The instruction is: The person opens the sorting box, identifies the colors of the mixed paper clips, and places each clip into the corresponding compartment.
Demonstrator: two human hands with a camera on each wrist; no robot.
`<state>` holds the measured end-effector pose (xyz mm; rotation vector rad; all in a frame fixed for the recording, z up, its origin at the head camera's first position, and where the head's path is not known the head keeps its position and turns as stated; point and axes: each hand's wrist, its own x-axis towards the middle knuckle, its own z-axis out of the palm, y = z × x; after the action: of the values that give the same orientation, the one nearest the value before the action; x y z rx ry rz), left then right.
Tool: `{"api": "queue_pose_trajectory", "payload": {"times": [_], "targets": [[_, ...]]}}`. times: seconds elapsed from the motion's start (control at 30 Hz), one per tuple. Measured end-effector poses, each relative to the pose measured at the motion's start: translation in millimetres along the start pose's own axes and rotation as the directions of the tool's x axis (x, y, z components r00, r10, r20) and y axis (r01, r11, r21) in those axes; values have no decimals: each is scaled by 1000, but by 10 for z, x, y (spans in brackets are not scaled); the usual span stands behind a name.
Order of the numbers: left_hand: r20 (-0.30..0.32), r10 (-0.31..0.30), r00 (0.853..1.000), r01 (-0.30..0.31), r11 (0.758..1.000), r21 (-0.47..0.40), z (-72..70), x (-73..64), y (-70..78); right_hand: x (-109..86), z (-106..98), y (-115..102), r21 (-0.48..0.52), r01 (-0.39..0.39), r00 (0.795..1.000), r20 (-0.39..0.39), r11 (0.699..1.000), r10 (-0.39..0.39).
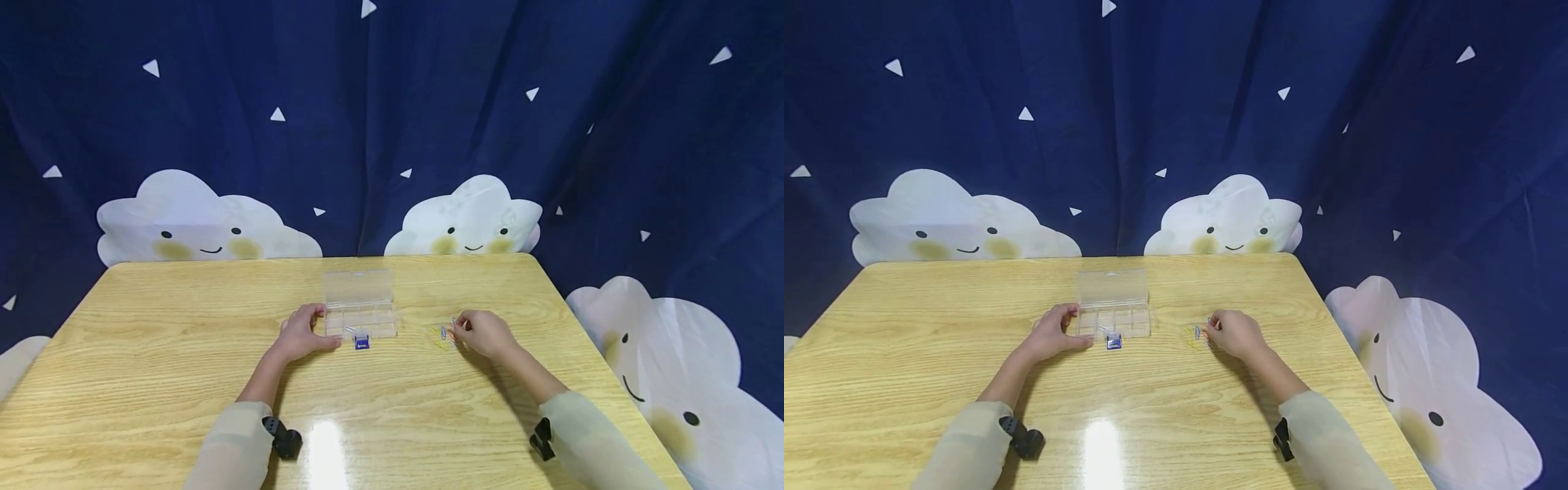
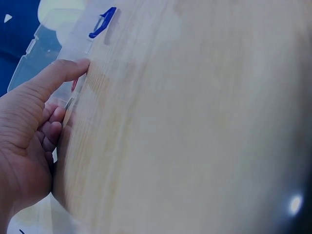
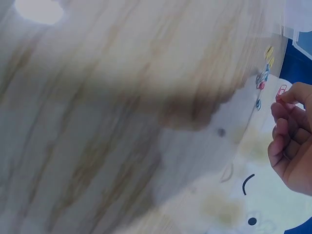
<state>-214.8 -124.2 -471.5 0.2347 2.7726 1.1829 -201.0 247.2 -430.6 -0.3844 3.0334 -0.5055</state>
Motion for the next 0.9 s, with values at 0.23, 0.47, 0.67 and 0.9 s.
{"api": "queue_pose_trajectory", "payload": {"times": [0.23,0.47,0.67,0.9], "targets": [[1,-14,1000,14,1000,-3,0,-7,11,41,15,-122,11,26,1000,7,1000,-26],[-1,-6,1000,6,1000,11,2,0,6,43,1,-141,24,18,1000,16,1000,-19],[-3,1,1000,-1,1000,15,1,5,10,19,-10,-37,2,-7,1000,21,1000,7],[-9,11,1000,-11,1000,10,2,5,7,-14,3,122,-6,-32,999,11,999,32]]}}
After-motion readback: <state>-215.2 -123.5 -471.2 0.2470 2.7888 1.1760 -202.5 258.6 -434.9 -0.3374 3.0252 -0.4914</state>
